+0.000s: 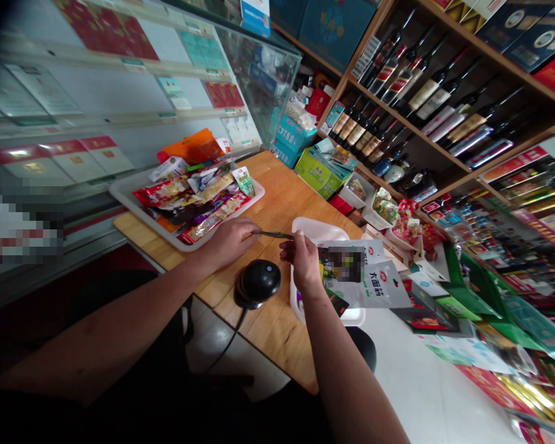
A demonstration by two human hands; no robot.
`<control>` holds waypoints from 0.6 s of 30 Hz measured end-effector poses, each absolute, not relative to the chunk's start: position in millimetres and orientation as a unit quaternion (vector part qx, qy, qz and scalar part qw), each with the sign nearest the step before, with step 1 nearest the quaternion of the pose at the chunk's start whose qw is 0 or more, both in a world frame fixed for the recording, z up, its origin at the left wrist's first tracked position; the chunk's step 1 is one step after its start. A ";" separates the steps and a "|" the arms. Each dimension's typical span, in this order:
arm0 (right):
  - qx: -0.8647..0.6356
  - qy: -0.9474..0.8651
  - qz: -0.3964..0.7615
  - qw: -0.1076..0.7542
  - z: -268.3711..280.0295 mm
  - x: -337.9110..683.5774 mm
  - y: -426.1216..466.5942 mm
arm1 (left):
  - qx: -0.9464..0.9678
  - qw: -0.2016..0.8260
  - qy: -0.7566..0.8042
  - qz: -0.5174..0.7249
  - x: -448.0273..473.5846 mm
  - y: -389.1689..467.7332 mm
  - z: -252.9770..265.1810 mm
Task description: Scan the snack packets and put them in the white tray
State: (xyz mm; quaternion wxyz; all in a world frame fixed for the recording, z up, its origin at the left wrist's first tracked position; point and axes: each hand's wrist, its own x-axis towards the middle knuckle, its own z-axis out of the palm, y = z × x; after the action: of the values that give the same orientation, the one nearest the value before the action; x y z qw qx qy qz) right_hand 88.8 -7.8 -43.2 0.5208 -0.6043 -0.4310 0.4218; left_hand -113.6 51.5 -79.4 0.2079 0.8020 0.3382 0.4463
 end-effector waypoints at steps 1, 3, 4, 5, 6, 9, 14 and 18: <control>-0.603 -0.417 0.435 0.522 -41.9 88.0 -8.7 | 0.802 0.202 0.337 0.450 -113.0 51.1 -80.0; -0.607 -0.407 0.443 0.520 -40.5 87.2 -9.3 | 0.798 0.202 0.332 0.461 -112.0 50.1 -80.4; -0.608 -0.408 0.440 0.519 -40.6 87.2 -9.0 | 0.794 0.207 0.328 0.468 -111.6 49.7 -80.3; -0.610 -0.410 0.436 0.520 -41.2 87.4 -8.5 | 0.788 0.213 0.327 0.475 -111.3 49.5 -80.1; -0.611 -0.411 0.431 0.522 -42.2 87.8 -7.7 | 0.779 0.221 0.331 0.484 -110.9 49.8 -80.1; -0.609 -0.423 0.413 0.530 -45.8 88.9 -5.5 | 0.721 0.279 0.366 0.518 -110.1 53.2 -81.9; -0.601 -0.431 0.389 0.550 -47.3 88.7 -5.5 | 0.604 0.498 0.346 0.518 -111.0 57.9 -82.2; -0.595 -0.425 0.385 0.564 -47.8 89.0 -7.4 | 0.597 0.525 0.325 0.513 -113.1 53.5 -75.3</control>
State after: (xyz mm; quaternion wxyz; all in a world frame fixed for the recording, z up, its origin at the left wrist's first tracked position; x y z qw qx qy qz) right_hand 89.0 -7.4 -47.8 0.5637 -0.5949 -0.4247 0.3847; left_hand -113.1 53.5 -75.3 0.5246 0.5970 0.3252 0.5125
